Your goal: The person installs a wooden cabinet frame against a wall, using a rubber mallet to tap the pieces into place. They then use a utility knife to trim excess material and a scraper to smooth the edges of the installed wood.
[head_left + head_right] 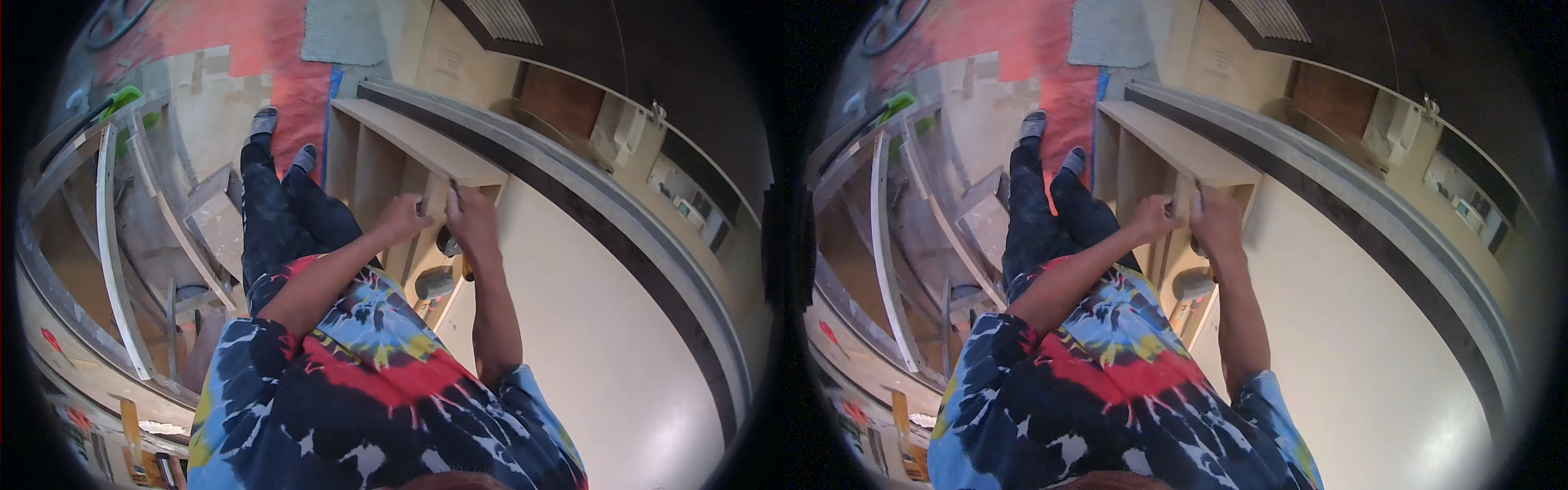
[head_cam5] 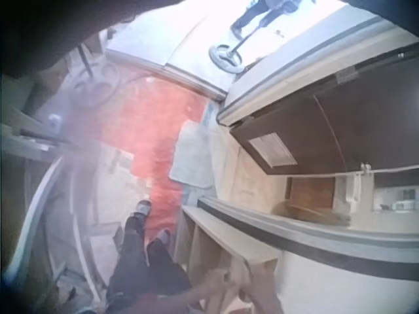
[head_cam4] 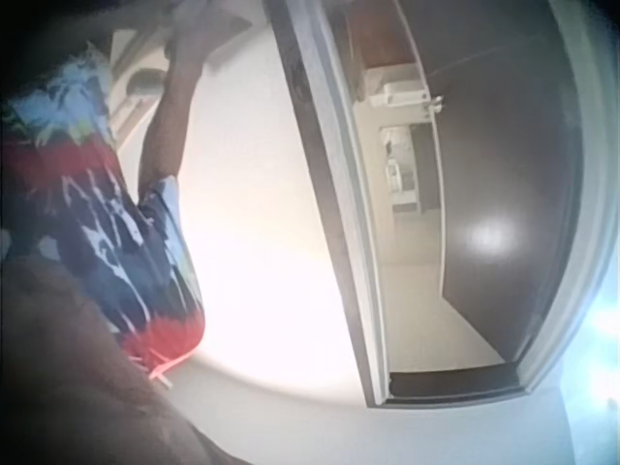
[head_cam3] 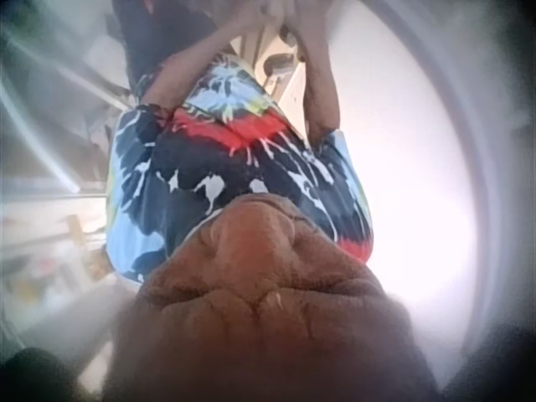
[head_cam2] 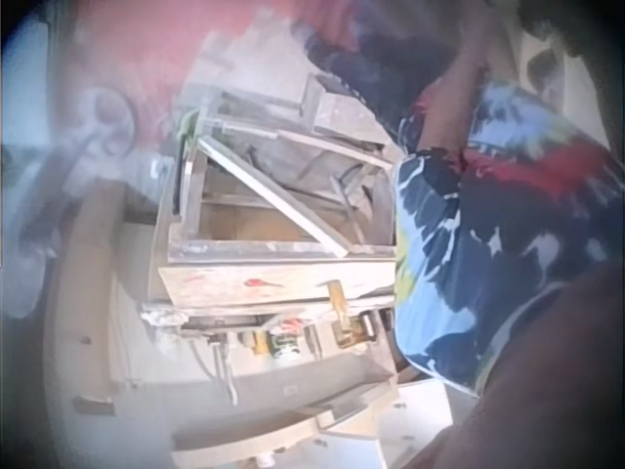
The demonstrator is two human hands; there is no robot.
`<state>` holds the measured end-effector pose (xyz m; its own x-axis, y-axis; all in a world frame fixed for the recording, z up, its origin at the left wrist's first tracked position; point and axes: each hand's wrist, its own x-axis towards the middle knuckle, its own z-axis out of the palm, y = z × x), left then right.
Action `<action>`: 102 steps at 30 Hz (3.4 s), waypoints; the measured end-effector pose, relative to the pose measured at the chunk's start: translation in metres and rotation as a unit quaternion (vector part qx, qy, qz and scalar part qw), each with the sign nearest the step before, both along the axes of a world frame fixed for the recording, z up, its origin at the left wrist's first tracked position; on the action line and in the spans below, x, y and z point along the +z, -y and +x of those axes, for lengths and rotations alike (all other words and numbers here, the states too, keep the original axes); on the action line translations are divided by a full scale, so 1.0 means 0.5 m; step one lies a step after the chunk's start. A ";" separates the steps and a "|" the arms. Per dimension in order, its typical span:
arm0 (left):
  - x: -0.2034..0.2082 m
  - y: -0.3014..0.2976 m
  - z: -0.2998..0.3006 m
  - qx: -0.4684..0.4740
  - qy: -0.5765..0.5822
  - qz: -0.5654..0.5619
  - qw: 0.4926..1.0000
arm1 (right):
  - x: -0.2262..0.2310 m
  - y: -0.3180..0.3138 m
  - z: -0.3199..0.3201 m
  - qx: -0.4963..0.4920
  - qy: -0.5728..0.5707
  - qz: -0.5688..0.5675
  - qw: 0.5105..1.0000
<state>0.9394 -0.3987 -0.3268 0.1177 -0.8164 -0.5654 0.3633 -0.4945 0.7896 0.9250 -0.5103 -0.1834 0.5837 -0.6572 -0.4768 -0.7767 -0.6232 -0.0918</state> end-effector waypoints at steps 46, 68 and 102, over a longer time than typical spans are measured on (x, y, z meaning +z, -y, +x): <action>0.218 0.222 0.323 0.042 -0.238 0.283 0.928 | -0.155 -0.479 -0.637 -0.780 0.576 -0.244 -0.004; 0.289 0.261 0.472 -0.232 -0.228 0.222 0.919 | -0.125 -0.768 -0.930 -0.787 0.447 -0.346 0.249; 0.141 0.444 0.257 -0.767 0.154 -0.603 0.158 | -0.123 0.046 0.536 -0.816 0.466 -0.306 -0.153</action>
<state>1.0679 -0.6207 -0.2561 -0.8708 0.4890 -0.0511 0.3986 0.7629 0.5091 1.1932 -0.5335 -0.2450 -0.7762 0.3346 -0.5344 0.5143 -0.1543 -0.8436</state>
